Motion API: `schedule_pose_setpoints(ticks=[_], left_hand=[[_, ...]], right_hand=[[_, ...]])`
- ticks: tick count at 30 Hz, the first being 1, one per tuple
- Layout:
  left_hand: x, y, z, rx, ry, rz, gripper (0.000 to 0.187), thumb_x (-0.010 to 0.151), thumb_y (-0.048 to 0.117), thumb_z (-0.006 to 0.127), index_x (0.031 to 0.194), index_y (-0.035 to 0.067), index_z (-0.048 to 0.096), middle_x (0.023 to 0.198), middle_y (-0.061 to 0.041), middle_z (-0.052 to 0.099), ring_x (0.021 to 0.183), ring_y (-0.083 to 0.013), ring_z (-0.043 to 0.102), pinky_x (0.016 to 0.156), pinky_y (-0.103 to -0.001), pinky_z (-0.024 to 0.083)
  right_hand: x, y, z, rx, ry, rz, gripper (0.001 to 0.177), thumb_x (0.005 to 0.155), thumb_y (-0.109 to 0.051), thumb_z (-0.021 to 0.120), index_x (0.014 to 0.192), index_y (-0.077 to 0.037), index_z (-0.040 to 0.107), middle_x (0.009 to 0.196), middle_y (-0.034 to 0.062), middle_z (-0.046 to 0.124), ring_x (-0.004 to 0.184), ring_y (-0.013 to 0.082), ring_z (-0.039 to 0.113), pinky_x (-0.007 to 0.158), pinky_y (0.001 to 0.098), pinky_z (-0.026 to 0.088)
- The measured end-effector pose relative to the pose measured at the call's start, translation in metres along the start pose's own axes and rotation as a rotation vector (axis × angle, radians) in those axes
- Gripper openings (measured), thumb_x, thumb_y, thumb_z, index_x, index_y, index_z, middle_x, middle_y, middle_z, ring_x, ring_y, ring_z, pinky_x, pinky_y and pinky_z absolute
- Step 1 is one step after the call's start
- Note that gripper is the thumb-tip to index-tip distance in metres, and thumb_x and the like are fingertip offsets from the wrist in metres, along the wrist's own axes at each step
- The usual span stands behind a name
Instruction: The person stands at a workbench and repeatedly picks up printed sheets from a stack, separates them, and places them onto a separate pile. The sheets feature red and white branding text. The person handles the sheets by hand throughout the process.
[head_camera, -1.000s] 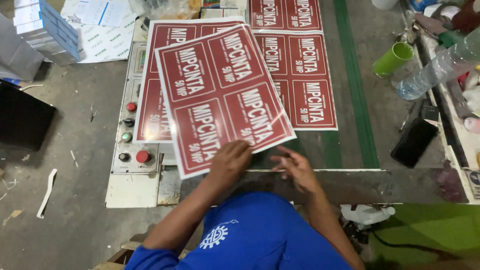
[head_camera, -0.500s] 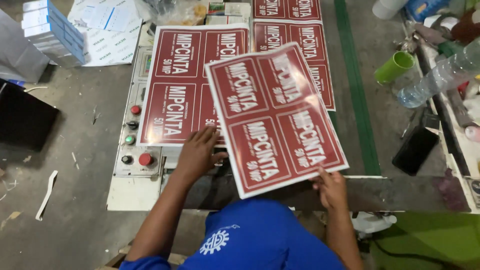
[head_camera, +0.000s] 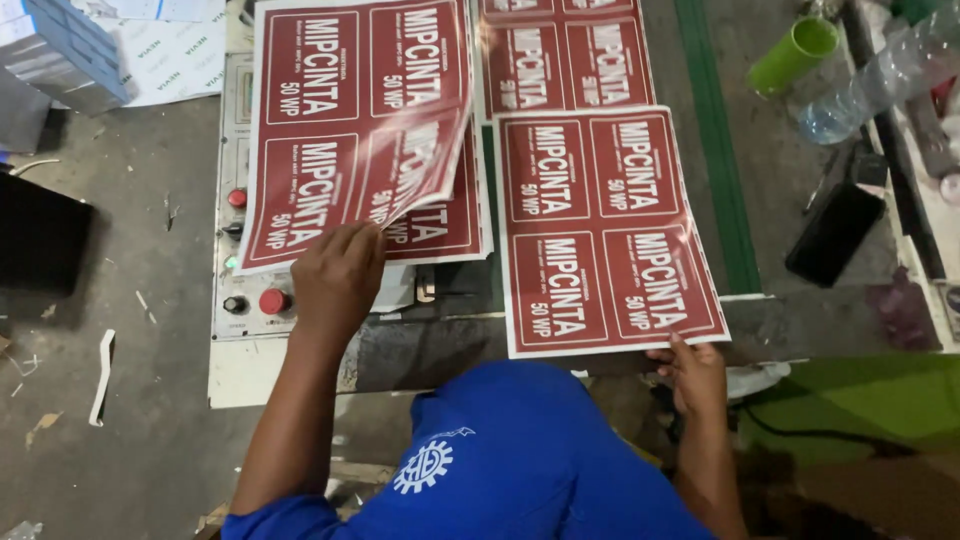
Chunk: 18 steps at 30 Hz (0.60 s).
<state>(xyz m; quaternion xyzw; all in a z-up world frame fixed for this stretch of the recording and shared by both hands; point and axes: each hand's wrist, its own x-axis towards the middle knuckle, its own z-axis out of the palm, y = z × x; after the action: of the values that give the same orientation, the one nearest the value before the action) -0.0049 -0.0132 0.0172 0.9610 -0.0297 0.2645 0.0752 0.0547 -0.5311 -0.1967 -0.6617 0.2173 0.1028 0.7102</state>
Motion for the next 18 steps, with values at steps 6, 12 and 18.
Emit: schedule_pose_setpoints(ticks=[6, 12, 18], left_hand=[[-0.014, 0.012, 0.001, -0.042, 0.137, -0.061, 0.009, 0.099, 0.013, 0.075, 0.100, 0.004, 0.075, 0.102, -0.011, 0.078, 0.085, -0.0239, 0.076, 0.064, -0.035, 0.059], [-0.019, 0.015, 0.002, -0.113, 0.144, -0.096, 0.009, 0.097, 0.012, 0.074, 0.101, 0.003, 0.075, 0.102, -0.012, 0.078, 0.085, -0.0261, 0.076, 0.069, -0.036, 0.060], [-0.021, 0.024, -0.003, -0.152, 0.151, -0.112, 0.011, 0.095, 0.010, 0.075, 0.101, 0.001, 0.075, 0.101, -0.014, 0.078, 0.086, -0.0278, 0.076, 0.070, -0.038, 0.060]], right_hand=[[0.002, -0.010, 0.026, -0.008, -0.087, 0.004, 0.024, 0.101, -0.021, 0.066, 0.119, -0.006, 0.065, 0.102, 0.0072, 0.074, 0.077, 0.0183, 0.072, 0.053, 0.0269, 0.047], [0.034, -0.031, 0.051, -0.082, -0.098, -0.043, 0.025, 0.099, -0.020, 0.065, 0.120, -0.007, 0.064, 0.102, 0.0063, 0.075, 0.076, 0.0176, 0.071, 0.052, 0.0271, 0.048], [0.062, -0.042, 0.070, -0.018, -0.205, -0.007, 0.031, 0.103, -0.030, 0.067, 0.119, -0.004, 0.063, 0.101, 0.0083, 0.073, 0.079, 0.0174, 0.073, 0.055, 0.0288, 0.049]])
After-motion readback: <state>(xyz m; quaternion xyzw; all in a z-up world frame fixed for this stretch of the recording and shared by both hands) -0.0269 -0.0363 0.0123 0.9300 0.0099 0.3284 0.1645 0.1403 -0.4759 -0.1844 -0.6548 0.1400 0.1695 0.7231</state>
